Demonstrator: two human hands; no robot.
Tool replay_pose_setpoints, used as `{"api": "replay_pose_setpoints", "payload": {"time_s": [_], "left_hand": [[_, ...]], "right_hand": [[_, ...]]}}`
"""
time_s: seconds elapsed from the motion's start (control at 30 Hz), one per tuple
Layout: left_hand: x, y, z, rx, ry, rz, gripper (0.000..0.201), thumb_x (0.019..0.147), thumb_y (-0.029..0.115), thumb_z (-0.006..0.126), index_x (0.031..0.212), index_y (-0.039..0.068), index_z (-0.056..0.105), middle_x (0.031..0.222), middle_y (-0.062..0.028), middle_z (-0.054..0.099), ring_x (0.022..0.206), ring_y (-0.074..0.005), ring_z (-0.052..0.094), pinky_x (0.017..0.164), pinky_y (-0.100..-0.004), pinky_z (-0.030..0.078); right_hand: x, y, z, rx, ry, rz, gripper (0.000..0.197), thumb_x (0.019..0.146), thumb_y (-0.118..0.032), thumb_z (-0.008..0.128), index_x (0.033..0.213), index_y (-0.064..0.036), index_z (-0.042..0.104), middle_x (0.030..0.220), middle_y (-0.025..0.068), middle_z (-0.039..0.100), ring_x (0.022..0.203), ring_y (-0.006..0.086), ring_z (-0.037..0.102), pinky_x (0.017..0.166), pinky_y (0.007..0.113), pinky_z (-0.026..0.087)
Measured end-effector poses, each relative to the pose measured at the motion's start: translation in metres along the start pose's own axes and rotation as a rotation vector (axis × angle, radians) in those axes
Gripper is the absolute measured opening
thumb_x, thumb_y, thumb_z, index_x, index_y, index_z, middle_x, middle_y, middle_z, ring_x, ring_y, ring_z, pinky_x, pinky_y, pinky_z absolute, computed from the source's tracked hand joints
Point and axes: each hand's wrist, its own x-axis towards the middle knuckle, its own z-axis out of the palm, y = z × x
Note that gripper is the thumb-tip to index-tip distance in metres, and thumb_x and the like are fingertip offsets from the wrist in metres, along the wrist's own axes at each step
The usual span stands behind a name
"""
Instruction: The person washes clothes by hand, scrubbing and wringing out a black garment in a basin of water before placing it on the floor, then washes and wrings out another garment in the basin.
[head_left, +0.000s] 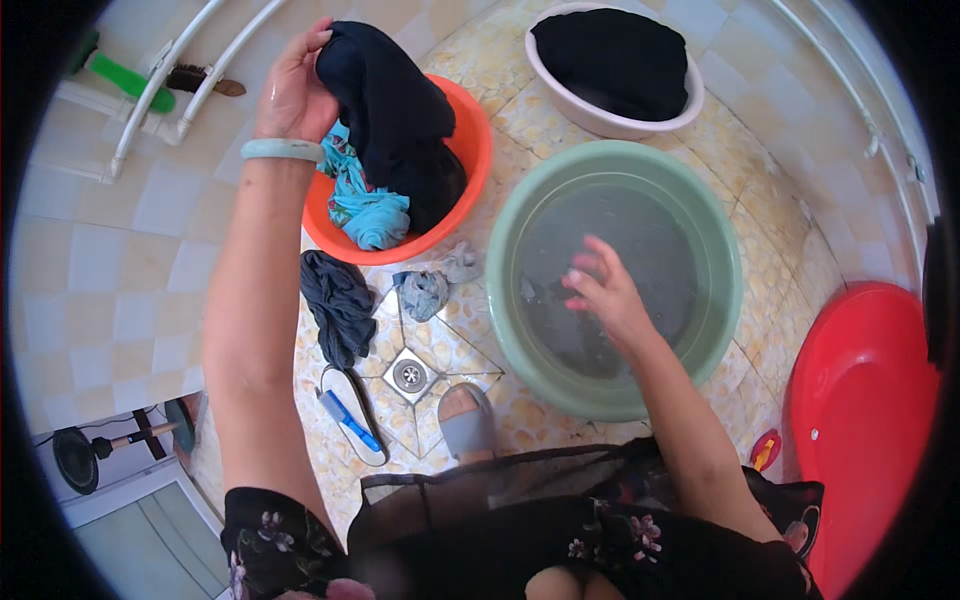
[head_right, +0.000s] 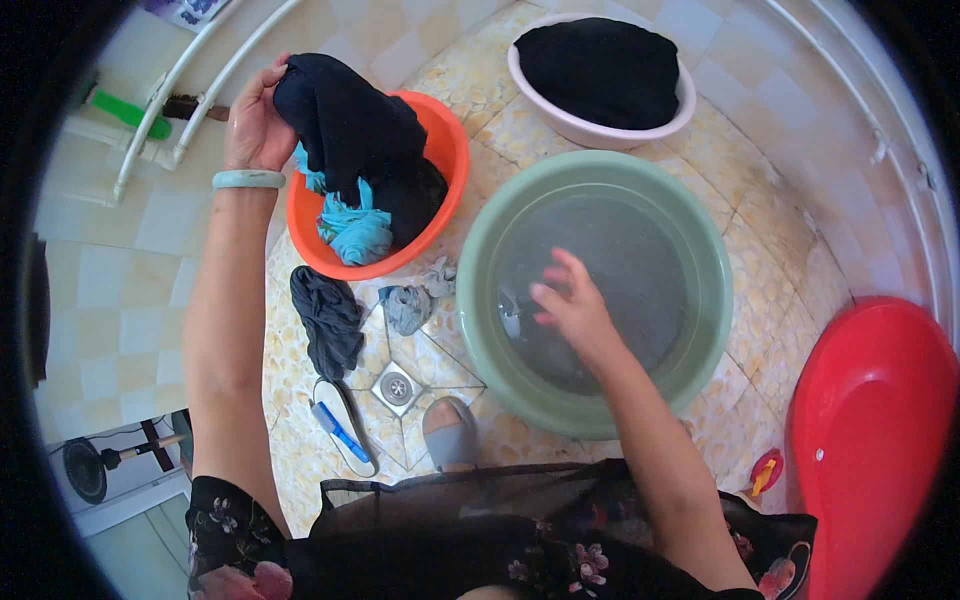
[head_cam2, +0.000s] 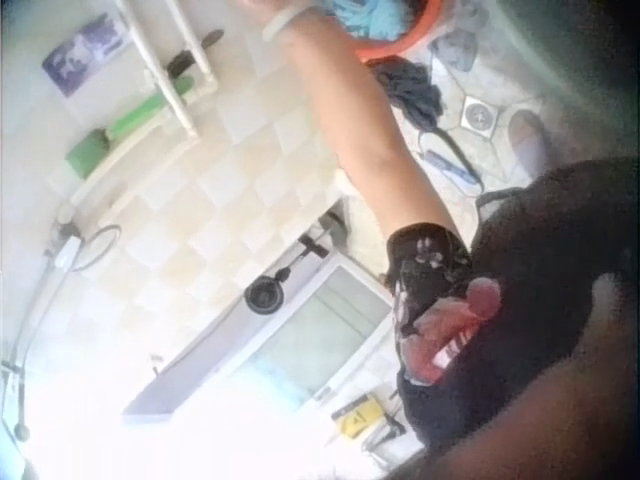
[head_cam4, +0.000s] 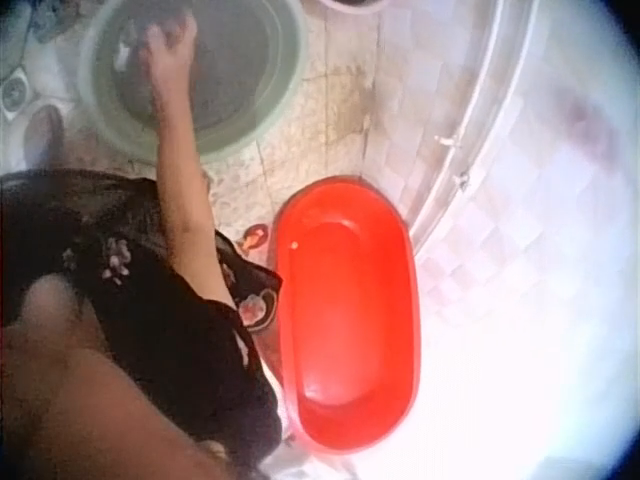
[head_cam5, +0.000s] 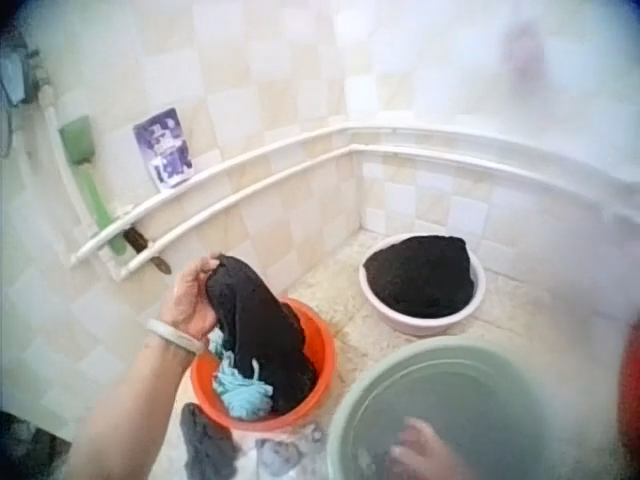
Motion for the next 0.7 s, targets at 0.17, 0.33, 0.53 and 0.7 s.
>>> {"api": "replay_pose_setpoints", "payload": {"time_s": [0.17, 0.33, 0.53, 0.7], "left_hand": [[-0.029, 0.003, 0.077, -0.053, -0.151, -0.096, 0.027, 0.086, 0.006, 0.050, 0.112, -0.002, 0.047, 0.090, -0.0113, 0.061, 0.084, -0.0222, 0.062, 0.081, -0.0342, 0.051], [-0.034, -0.004, 0.112, -0.351, -0.662, -0.281, 0.024, 0.087, 0.006, 0.049, 0.108, -0.003, 0.051, 0.087, -0.0082, 0.062, 0.080, -0.0140, 0.061, 0.074, -0.0267, 0.051], [-0.051, 0.002, 0.185, -0.003, -0.601, -0.163, 0.040, 0.085, 0.012, 0.056, 0.121, 0.003, 0.043, 0.105, -0.0106, 0.054, 0.097, -0.0247, 0.055, 0.087, -0.0357, 0.045], [-0.058, 0.001, 0.220, -0.057, -0.821, -0.085, 0.056, 0.083, 0.014, 0.056, 0.128, -0.008, 0.032, 0.116, -0.0203, 0.043, 0.103, -0.0268, 0.052, 0.092, -0.0375, 0.044]], "right_hand": [[0.014, -0.067, 0.049, -0.266, 0.016, -0.593, 0.101, 0.072, -0.026, 0.076, 0.142, -0.0005, 0.008, 0.138, 0.0241, 0.029, 0.126, 0.0315, 0.035, 0.098, 0.044, 0.037], [0.045, -0.133, 0.066, -0.078, -0.158, -0.615, 0.071, 0.075, -0.024, 0.073, 0.131, -0.0005, 0.035, 0.125, 0.0169, 0.047, 0.113, 0.0239, 0.048, 0.089, 0.042, 0.045], [0.018, -0.196, 0.041, 0.544, -0.467, -0.629, 0.029, 0.084, -0.007, 0.048, 0.112, -0.0011, 0.052, 0.106, 0.0080, 0.058, 0.097, 0.0185, 0.058, 0.080, 0.037, 0.050], [-0.008, -0.178, 0.026, 0.388, -0.614, -0.610, 0.036, 0.088, -0.015, 0.044, 0.120, 0.0010, 0.048, 0.116, 0.0092, 0.055, 0.105, 0.0206, 0.055, 0.091, 0.034, 0.045]]}}
